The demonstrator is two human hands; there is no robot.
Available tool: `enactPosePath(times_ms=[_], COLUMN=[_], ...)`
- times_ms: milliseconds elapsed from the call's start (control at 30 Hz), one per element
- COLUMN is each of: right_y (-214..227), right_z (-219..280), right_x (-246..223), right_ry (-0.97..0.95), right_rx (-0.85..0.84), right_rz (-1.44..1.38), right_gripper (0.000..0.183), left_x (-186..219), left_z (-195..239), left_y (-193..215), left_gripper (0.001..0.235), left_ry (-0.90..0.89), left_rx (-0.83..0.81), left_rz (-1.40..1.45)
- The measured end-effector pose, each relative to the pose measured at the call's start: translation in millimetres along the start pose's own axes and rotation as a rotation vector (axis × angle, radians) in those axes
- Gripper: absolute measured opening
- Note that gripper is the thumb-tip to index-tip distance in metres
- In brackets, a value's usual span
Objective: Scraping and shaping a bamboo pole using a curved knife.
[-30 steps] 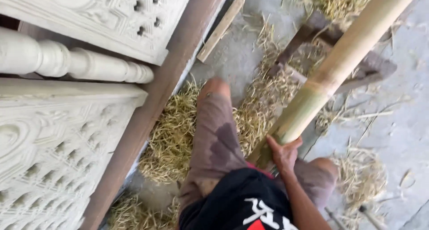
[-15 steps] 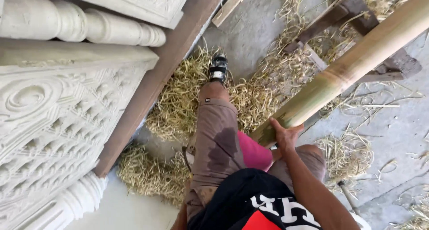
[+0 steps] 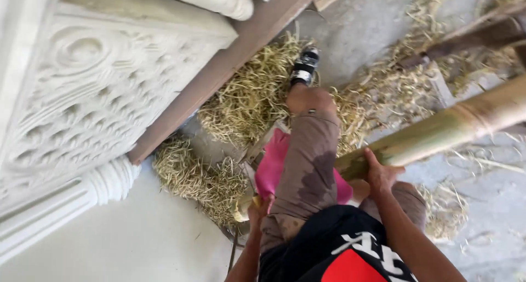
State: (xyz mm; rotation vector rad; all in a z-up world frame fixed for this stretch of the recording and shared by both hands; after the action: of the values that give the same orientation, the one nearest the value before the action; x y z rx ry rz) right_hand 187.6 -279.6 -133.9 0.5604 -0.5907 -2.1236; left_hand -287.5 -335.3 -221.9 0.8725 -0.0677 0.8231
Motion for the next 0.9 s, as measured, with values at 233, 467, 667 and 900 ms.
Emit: enactPosePath(times_ms=[233, 467, 667, 900], right_y=[-7.2, 5.2, 4.4, 9.2], right_z=[-57.7, -8.2, -26.9, -47.0], right_x=[34.6, 4.1, 8.8, 6.5], right_ry=[0.03, 0.002, 0.005, 0.037], right_rx=[-0.001, -0.071, -0.049, -0.165], right_rz=[-0.08, -0.158, -0.122, -0.274], right_gripper=[0.129, 0.118, 0.114, 0.108], left_x=[-25.8, 105.7, 51.2, -2.8], left_z=[4.1, 122.4, 179.6, 224.8], left_y=[-11.4, 96.0, 225.2, 285.1], left_gripper=[0.032, 0.011, 0.018, 0.017], left_ry=[-0.237, 0.161, 0.401, 0.548], left_rx=[-0.079, -0.121, 0.064, 0.244], left_rz=[0.136, 0.474, 0.44, 0.304])
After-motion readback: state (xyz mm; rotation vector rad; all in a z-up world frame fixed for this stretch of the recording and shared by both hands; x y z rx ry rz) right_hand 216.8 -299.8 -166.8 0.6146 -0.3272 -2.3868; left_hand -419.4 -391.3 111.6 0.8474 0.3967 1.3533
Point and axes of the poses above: each hand's wrist, its own z-axis away from the middle knuckle, its own y-axis out of the back of the hand, x = y × z, the point moved 1 cm from there along -z, towards the middle knuckle, and after that the axes turned 7 degrees about -y, right-handed, at the moved point
